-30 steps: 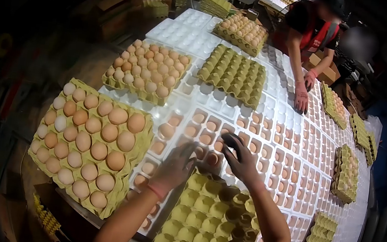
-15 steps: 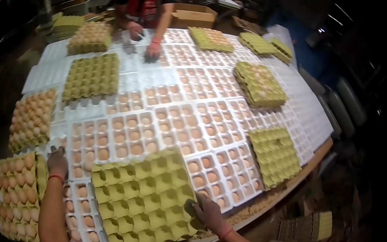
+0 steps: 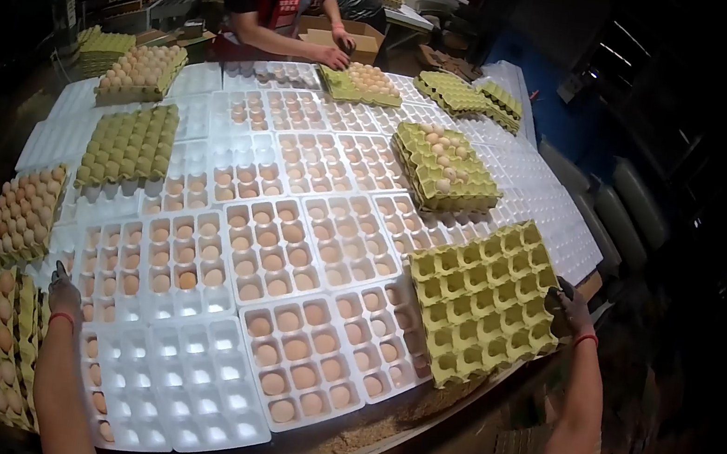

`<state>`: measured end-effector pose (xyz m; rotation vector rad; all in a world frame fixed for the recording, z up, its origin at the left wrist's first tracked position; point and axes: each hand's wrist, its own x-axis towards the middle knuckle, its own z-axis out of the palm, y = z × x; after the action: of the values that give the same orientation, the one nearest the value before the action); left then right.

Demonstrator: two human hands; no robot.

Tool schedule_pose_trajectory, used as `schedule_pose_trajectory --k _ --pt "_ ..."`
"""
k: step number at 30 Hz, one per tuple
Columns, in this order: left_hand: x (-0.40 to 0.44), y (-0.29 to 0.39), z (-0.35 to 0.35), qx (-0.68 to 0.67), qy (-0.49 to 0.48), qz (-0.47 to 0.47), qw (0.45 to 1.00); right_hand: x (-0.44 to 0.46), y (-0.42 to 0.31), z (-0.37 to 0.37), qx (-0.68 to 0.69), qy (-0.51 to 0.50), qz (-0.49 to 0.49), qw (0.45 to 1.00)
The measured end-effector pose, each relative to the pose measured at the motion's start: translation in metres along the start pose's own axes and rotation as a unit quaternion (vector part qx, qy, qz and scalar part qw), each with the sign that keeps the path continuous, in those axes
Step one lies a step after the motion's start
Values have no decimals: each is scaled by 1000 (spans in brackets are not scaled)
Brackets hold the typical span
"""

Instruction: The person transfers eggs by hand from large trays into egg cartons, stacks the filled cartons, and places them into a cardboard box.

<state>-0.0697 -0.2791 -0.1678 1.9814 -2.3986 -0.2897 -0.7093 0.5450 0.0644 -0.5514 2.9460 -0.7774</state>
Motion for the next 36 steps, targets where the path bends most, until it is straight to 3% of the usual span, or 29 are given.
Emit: schedule_pose_trajectory --k 1,3,4,5,7,9,11,13,14,15,16,17,18,20,21,23,25,27,29,31,33,34,35,36 --pt "-9 -3 5 -44 25 22 998 18 6 9 -65 1 34 997" --pt "-25 -6 11 -99 -28 -7 995 44 22 49 -149 68 93 982" --pt "-57 7 0 11 26 37 999 43 11 69 -200 121 23 972" --pt "-65 5 6 -14 24 18 999 30 -22 89 -250 175 -49 951" --pt "-96 5 9 -46 58 57 996 -29 -103 122 -165 139 -205 955" --pt "-126 7 3 23 71 89 993 -85 -125 168 -205 25 -256 944" --pt "-146 7 -4 -7 85 92 992 -109 -114 216 -244 1 -197 950" --pt "-162 16 -14 -103 106 84 985 -93 -107 223 -201 -39 -140 969" --pt "-175 19 -20 -110 117 125 979 -88 -95 230 -204 3 -164 965" --pt "-188 26 -27 -118 129 167 970 -84 -110 216 -190 -42 -146 970" --pt "-212 41 -46 -254 40 137 957 -79 -113 215 -216 -61 -160 961" --pt "-225 28 -31 -87 124 226 962 -75 -114 215 -244 -80 -173 951" --pt "-252 32 -33 -53 95 226 968 -72 -138 212 -242 -80 -183 950" --pt "-293 30 -13 40 2 177 983 -68 -220 212 -172 51 -323 929" --pt "-301 20 14 73 6 189 979 -51 -253 230 -112 101 -410 899" --pt "-310 40 -2 117 -11 156 981 -15 -302 293 -45 37 -496 866" --pt "-308 33 4 140 22 190 971 16 -328 377 -39 33 -525 850" --pt "-308 36 2 170 14 174 970 37 -341 425 -194 -78 -469 858" --pt "-310 38 -4 164 20 180 970 30 -376 409 -271 -125 -409 862" --pt "-310 39 -13 114 33 197 973 65 -403 418 -399 -244 -377 799" --pt "-310 41 -20 101 32 196 975 77 -428 449 -378 -182 -387 821" --pt "-310 37 -16 82 44 205 974 23 -488 412 -261 -135 -441 848" --pt "-309 37 -19 72 36 209 975 -11 -523 426 -141 5 -546 826" --pt "-309 35 -18 48 51 217 974 -61 -568 426 -1 48 -632 773"
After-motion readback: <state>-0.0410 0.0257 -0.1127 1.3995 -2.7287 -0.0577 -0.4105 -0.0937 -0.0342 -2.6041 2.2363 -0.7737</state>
